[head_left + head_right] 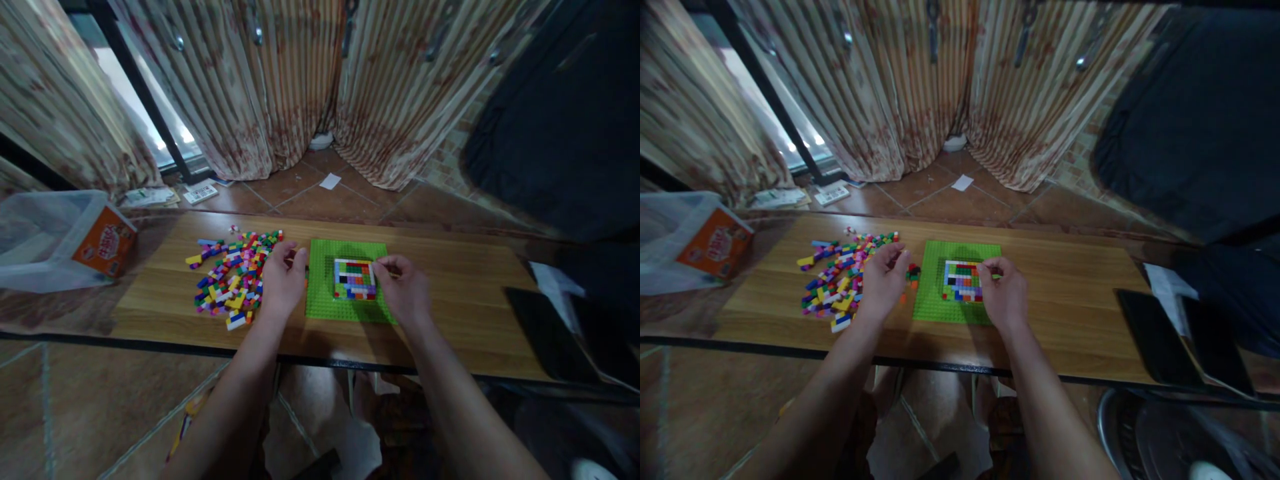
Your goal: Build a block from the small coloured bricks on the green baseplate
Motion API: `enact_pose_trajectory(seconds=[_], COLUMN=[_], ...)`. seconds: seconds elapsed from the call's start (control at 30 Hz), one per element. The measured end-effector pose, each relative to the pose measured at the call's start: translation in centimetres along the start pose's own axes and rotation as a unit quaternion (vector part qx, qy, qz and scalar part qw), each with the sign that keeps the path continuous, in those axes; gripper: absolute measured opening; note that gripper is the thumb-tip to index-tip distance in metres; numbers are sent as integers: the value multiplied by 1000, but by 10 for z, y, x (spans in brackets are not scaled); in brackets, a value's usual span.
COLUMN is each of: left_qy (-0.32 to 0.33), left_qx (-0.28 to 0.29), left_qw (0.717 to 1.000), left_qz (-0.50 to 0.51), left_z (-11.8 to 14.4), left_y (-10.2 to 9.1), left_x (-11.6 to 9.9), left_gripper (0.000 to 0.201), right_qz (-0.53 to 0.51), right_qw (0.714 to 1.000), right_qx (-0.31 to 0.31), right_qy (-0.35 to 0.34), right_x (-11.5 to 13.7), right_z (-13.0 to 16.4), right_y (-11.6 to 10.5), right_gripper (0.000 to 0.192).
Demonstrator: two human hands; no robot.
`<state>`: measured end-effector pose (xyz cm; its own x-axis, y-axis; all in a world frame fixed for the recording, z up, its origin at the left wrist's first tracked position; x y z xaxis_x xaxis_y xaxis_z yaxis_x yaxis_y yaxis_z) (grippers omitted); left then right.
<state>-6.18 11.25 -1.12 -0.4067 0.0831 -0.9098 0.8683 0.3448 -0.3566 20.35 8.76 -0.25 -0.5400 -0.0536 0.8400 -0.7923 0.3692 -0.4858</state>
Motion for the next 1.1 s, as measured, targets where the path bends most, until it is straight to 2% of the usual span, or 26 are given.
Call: enact_pose_trajectory(seconds=[0.2,0.33,0.47,0.63,0.83,0.97,1.1], left_qy=[-13,-28,-45,-63,-55,-54,-59], left_qx=[-44,-84,-115,-103,-63,-56,-41], left_qw=[995,986,977,971,977,981,985], left_qz=[90,142,173,207,196,178,158], left_z=[-5,-10,-14,-13,-10,-9,-9], left_y=[-30,-60,-80,-79,-74,-74,-71], left_x=[-4,-1,7,11,7,6,6], left_gripper=[19,14,12,11,8,8,7], right_qz=[-49,-57,-53,-16,75,157,195], right_qw=[999,997,990,970,942,924,918], right_qx=[4,42,91,182,280,307,307], right_qy=[-20,-38,-98,-159,-171,-164,-158], right_x=[19,31,54,74,78,78,74], right_z=[10,18,32,55,77,82,81], right_y=[15,30,47,80,122,138,144], right_gripper=[21,20,15,14,16,19,11])
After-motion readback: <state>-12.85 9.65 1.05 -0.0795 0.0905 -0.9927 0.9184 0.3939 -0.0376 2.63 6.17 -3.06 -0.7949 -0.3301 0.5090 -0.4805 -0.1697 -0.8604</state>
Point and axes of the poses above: each hand's wrist, its own z-axis away from the middle knuckle, its own y-axis out of the palm, x = y × z, the point moved 9 cm from there along -z, towards the middle knuckle, and after that the axes turned 3 degrees about -z, right-handed, at the moved point
